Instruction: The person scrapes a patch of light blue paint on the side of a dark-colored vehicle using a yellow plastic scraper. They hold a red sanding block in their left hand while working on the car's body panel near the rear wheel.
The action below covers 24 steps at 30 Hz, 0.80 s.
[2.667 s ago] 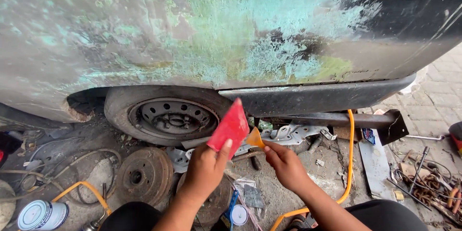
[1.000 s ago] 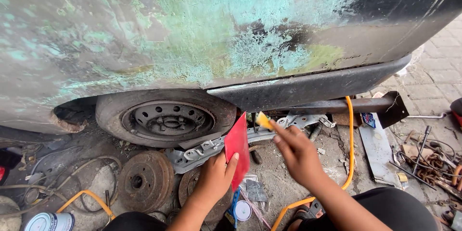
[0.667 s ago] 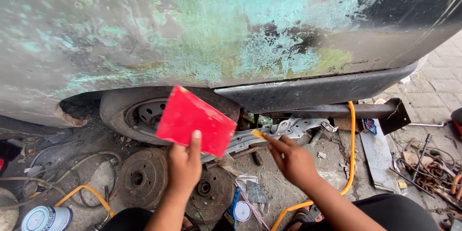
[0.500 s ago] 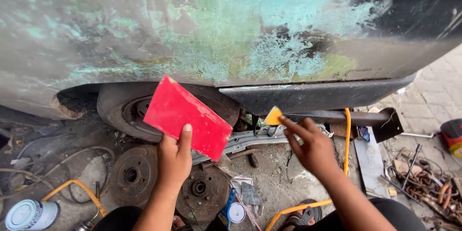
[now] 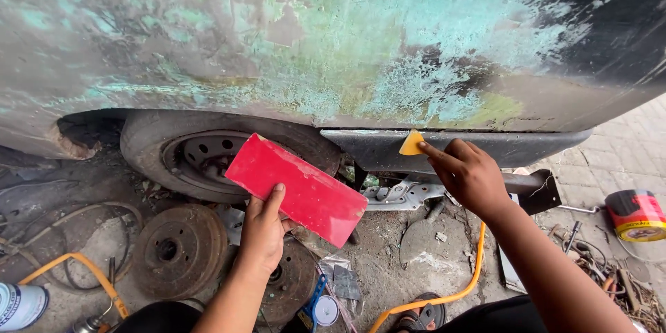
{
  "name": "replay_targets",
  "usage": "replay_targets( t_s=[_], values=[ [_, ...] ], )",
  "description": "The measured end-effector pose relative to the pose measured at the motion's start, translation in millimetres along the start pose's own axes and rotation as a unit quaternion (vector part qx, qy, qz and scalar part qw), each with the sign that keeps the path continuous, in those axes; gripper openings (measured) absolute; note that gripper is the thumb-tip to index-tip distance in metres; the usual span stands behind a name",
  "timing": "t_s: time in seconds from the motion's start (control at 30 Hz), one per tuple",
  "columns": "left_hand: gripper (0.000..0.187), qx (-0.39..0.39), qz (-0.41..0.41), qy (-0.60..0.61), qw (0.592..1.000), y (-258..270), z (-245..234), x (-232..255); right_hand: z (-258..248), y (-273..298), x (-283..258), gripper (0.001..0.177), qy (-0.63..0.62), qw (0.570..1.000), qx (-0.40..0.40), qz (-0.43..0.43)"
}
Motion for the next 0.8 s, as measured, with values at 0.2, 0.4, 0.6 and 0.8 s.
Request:
replay_targets(
  t_s=[0.2, 0.4, 0.6, 0.8],
  values=[
    [0.044, 0.013, -0.013, -0.021, 1.000, 0.5, 8.6, -7.3, 1.9, -11.3, -16.4, 0.042, 0.008, 0.996, -0.018, -0.083],
    [0.044, 0.006, -0.008, -0.028, 1.000, -2.3, 10.1, -11.8, 16.0, -28.9, -30.8, 0.040, 0.003, 0.998, -0.012, -0.067],
    [0.044, 0.007, -0.013, -0.028, 1.000, -1.6, 10.6, -11.7, 17.3, -25.5, -23.2, 0.041, 0.009, 0.993, 0.006, -0.114],
    [0.044, 0.019, -0.017, -0.035, 0.999, -0.9, 9.9, -14.0, 21.1, -17.1, -17.2, 0.050, 0.036, 0.989, -0.035, -0.142]
  ],
)
Point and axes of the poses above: each hand's wrist, its own y-axis away from the middle knuckle, its own z-axis out of the palm, x = y × z, the point moved 7 cm from there along -y, towards the middle knuckle, and after that the axes turned 13 degrees about x, right-handed, at the moved point
